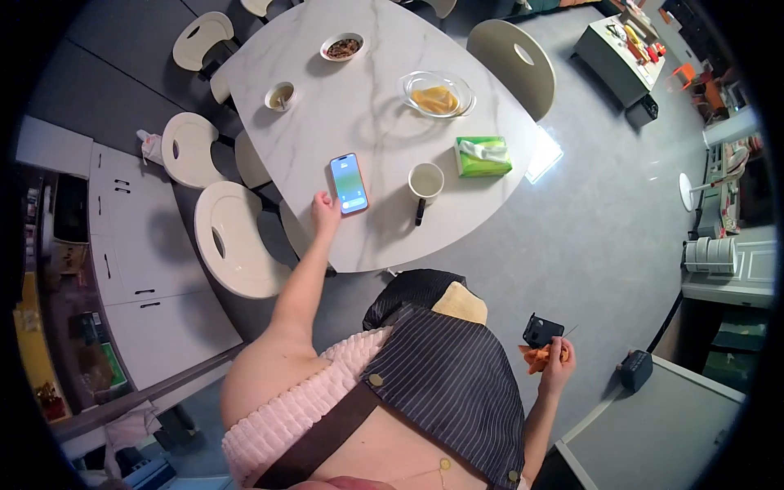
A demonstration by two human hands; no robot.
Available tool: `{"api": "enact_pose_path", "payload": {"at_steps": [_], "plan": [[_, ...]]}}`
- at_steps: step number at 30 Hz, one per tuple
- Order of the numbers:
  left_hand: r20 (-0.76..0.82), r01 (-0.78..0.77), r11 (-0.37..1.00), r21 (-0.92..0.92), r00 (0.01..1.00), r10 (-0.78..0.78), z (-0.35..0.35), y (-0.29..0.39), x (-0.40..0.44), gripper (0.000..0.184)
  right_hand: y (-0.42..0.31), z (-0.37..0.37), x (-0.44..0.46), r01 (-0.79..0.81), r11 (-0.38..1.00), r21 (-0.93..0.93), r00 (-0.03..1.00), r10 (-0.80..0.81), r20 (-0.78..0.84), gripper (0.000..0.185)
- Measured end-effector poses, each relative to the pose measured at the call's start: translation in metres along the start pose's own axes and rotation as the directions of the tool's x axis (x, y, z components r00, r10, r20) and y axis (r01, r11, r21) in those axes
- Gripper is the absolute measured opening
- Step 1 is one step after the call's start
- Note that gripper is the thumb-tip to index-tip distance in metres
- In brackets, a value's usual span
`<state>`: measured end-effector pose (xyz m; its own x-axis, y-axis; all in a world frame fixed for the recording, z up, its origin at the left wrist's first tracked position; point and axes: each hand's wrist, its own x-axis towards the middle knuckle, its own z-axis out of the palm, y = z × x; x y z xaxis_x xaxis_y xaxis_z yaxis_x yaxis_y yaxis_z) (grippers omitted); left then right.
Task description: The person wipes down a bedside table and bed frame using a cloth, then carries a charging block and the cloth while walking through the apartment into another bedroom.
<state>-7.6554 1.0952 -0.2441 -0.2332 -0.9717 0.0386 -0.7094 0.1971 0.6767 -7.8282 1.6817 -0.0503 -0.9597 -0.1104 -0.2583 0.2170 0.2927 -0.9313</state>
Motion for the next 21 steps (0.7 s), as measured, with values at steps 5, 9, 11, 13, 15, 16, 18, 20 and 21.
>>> {"api": "enact_pose_path", "payload": {"at_steps": [5,9,11,13,15,16,18,20,21], "plan": [[-0.203,-0.072,0.986,0.151,0.974,0.102,0.014,0.024,-0.021,0.044,-0.018,0.004,0.005,0.042,0.999,-0.001,0.999,-0.042,0.031,0.016],[-0.234,-0.023,0.983,0.180,0.970,0.065,0.020,0.044,-0.029,0.048,-0.026,0.007,0.004,0.040,0.999,0.023,0.998,-0.041,0.048,0.017],[-0.217,0.081,0.963,0.256,0.976,-0.025,0.022,0.060,-0.033,0.058,-0.027,0.005,0.004,0.040,0.999,0.011,0.996,-0.041,0.073,0.017],[-0.247,0.093,0.951,0.295,0.969,-0.018,0.029,0.075,-0.041,0.062,-0.019,0.001,0.001,0.015,1.000,0.013,0.997,-0.016,0.082,0.016],[-0.257,0.109,0.946,0.307,0.966,-0.028,0.032,0.085,-0.048,0.068,-0.017,-0.002,-0.004,-0.010,1.000,0.012,0.996,0.009,0.089,0.016],[-0.255,0.108,0.945,0.307,0.967,-0.028,0.037,0.080,-0.048,0.068,-0.020,-0.002,-0.008,-0.034,0.999,0.013,0.995,0.032,0.090,0.016],[-0.362,0.056,0.977,0.204,0.932,0.023,0.051,0.063,-0.045,0.063,-0.016,-0.006,-0.010,-0.059,0.998,0.012,0.994,0.057,0.090,0.016],[-0.301,0.035,0.985,0.170,0.953,0.018,0.054,0.039,-0.038,0.062,0.002,-0.013,-0.008,0.043,0.999,-0.030,0.999,-0.043,0.015,0.016],[-0.239,0.016,0.991,0.135,0.971,0.017,0.050,0.035,-0.037,0.060,0.002,-0.013,-0.011,0.042,0.999,-0.029,0.999,-0.042,0.013,0.016]]}}
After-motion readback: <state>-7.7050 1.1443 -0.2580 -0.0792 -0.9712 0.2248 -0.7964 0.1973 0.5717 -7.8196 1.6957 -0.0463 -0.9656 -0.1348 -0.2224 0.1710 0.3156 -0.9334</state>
